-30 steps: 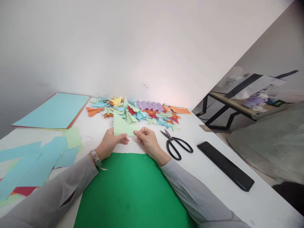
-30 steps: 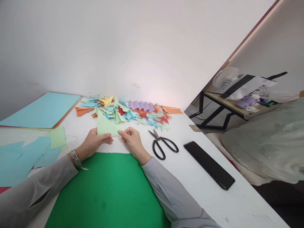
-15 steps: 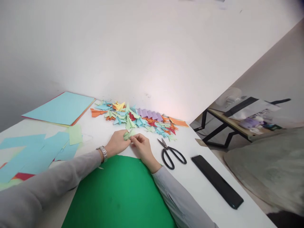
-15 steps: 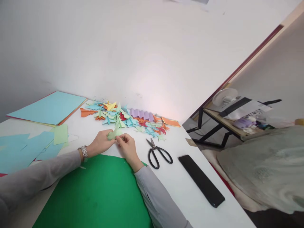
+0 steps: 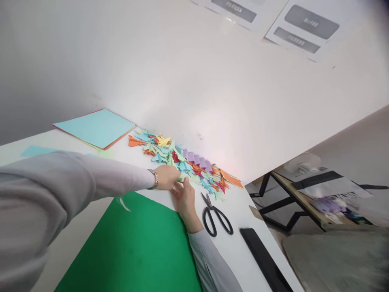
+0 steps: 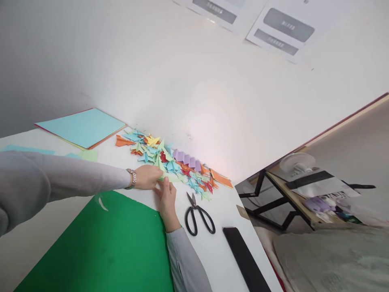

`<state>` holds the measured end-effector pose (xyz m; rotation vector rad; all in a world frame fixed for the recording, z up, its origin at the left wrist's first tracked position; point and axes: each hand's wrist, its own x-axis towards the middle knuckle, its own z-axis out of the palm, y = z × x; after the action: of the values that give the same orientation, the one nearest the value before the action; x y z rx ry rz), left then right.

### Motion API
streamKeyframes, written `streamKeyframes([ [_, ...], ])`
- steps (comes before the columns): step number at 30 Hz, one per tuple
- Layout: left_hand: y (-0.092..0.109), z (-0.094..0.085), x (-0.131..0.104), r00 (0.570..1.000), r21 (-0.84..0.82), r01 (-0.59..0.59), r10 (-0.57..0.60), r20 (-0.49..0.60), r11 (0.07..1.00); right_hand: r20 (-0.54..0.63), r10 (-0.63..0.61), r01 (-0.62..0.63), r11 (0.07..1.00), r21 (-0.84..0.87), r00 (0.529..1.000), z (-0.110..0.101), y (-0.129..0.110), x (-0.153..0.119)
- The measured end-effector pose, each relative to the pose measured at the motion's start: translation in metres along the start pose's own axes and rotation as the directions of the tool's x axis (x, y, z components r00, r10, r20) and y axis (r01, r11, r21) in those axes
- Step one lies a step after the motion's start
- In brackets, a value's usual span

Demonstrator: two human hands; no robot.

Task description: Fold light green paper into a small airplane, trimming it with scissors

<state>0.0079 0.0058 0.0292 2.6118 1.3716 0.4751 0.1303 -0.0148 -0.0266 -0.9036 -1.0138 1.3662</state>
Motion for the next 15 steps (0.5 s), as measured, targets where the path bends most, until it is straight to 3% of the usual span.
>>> streamKeyframes([
  [4,0.015,-0.006,0.007,0.998,-0.021,-0.009,0.010,0.055,1.000,-0.060,0.094,-0.083,0.981,0.173,0.994,0.000,-0.005,0.003],
  [7,0.022,-0.010,0.005,0.999,-0.062,0.041,-0.041,-0.006,0.997,-0.030,0.147,-0.135,0.960,0.246,0.989,-0.005,-0.007,0.006],
  [15,0.015,-0.021,0.001,0.973,-0.286,0.192,-0.219,-0.067,0.939,0.072,0.120,-0.136,0.948,0.288,0.990,-0.005,-0.015,0.005],
])
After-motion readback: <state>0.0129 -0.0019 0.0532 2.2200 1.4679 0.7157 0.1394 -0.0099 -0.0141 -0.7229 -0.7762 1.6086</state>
